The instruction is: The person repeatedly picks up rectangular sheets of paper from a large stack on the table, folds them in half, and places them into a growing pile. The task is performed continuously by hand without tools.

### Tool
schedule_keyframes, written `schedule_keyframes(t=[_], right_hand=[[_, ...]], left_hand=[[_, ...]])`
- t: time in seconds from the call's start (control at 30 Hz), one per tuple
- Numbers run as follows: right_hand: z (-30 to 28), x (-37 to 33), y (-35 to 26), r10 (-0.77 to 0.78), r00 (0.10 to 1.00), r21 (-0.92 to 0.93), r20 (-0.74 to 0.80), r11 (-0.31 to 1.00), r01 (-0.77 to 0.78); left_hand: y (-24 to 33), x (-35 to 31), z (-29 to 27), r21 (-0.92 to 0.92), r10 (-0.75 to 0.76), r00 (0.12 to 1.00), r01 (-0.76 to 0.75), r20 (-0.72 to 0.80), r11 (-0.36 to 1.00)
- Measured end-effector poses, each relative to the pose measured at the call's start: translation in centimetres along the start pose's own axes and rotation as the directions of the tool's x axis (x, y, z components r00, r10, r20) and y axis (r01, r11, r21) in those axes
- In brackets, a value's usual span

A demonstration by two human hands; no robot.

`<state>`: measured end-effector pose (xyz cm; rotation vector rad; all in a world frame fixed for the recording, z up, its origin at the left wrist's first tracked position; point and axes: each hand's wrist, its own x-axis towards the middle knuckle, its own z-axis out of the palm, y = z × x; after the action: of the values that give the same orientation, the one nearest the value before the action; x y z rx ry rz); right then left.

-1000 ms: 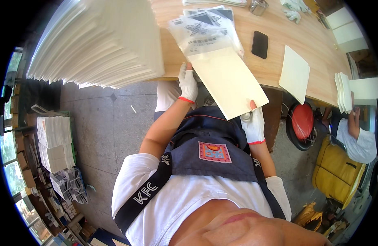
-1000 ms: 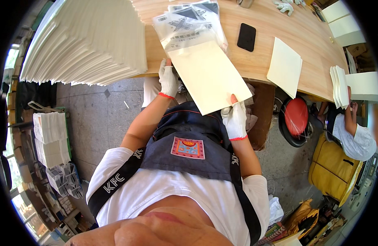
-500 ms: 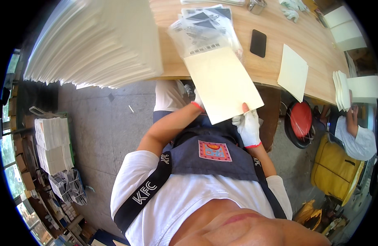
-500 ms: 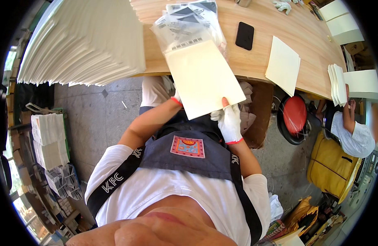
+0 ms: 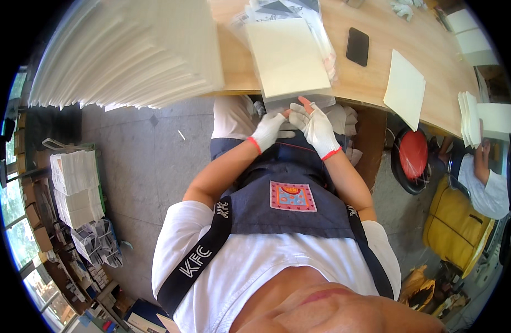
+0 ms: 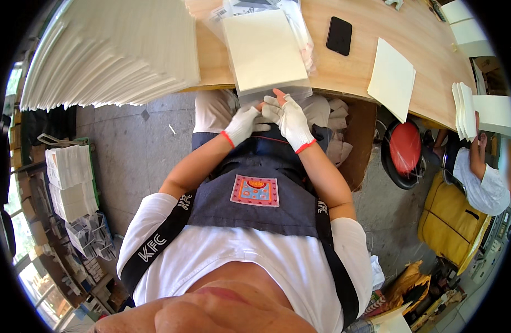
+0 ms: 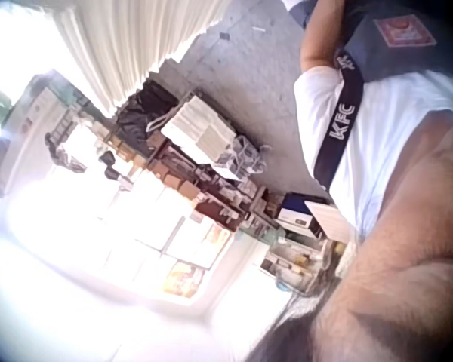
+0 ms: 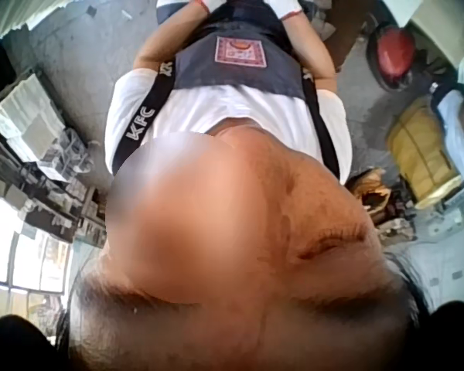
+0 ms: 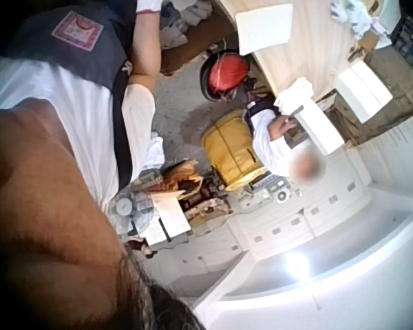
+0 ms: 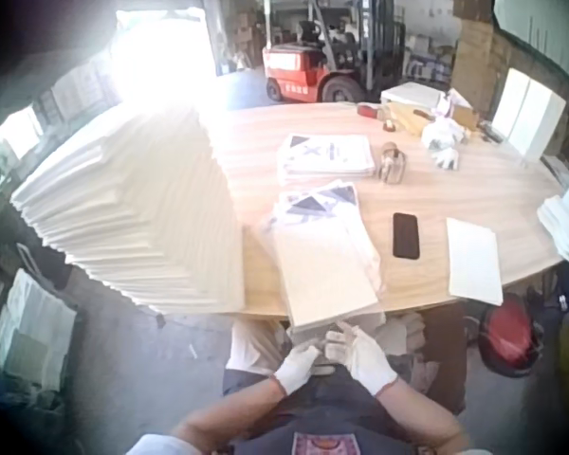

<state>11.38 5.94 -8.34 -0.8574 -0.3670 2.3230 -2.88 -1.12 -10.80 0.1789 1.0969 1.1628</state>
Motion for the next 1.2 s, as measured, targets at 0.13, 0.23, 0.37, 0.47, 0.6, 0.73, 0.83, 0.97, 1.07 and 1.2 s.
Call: schedule_keyframes(t=[0.13, 0.23, 0.37, 0.47, 0.6, 0.73, 0.83, 0.97, 1.07, 1.2], right_hand=[[3.2, -1.2, -0.8, -0.113, 0.991, -0.805, 0.065, 0.581, 0.119], [4.0, 1.0, 0.7, -0.331, 0.74, -0.809, 0.586, -0.184, 0.558], [5.1, 2.3, 1.7, -0.124, 0.791, -0.665, 0.599, -0.627, 0.405], [5.4, 2.4, 1.0, -0.003, 0.741, -0.559, 0.672, -0.659, 0.504], [1.4, -0.8, -2.5, -0.187, 0.962, -0.687, 0.201, 0.673, 0.274], [-14.7, -4.1, -9.5, -0.781, 0.571, -0.33, -0.254, 0.625, 0.708], [-21.0, -8.0, -9.1, -0.612, 0.783, -0.993, -0.114, 0.079, -0.083], [-15.3, -8.1, -8.7, -0.376, 0.919, -0.733, -0.12, -0.59, -0.337], [-7.2, -4.6, -8.4, -0.474, 0.754, -0.815, 0.454, -0.563, 0.137], [-2.5, -0.3, -6.8, -0.327, 0.518, -0.547, 0.791, -0.757, 0.357]], left_hand=[[2.5, -1.6, -2.9, 0.172, 0.206, 0.968, -0.181, -0.142, 0.968], [4.1, -1.8, -3.6, 0.26, 0.193, 0.975, -0.159, -0.109, 0.952], [3.4, -0.4, -5.4, 0.274, 0.154, 0.987, -0.134, -0.053, 0.952], [3.5, 0.0, -6.0, 0.296, 0.203, 0.977, -0.174, -0.069, 0.939], [5.0, -2.6, -3.8, 0.292, 0.172, 0.972, -0.12, -0.16, 0.949], [4.9, -3.9, -5.2, 0.489, 0.215, 0.971, -0.14, -0.1, 0.861], [4.6, -3.6, -6.1, 0.531, 0.344, 0.937, -0.259, -0.065, 0.807], [6.0, -3.1, -5.6, 0.794, 0.747, 0.274, -0.267, 0.605, -0.546], [6.2, -2.2, -4.2, 0.695, 0.648, 0.262, -0.371, 0.715, -0.616], [7.3, -2.3, -3.1, 0.658, 0.615, 0.266, -0.464, 0.742, -0.593]])
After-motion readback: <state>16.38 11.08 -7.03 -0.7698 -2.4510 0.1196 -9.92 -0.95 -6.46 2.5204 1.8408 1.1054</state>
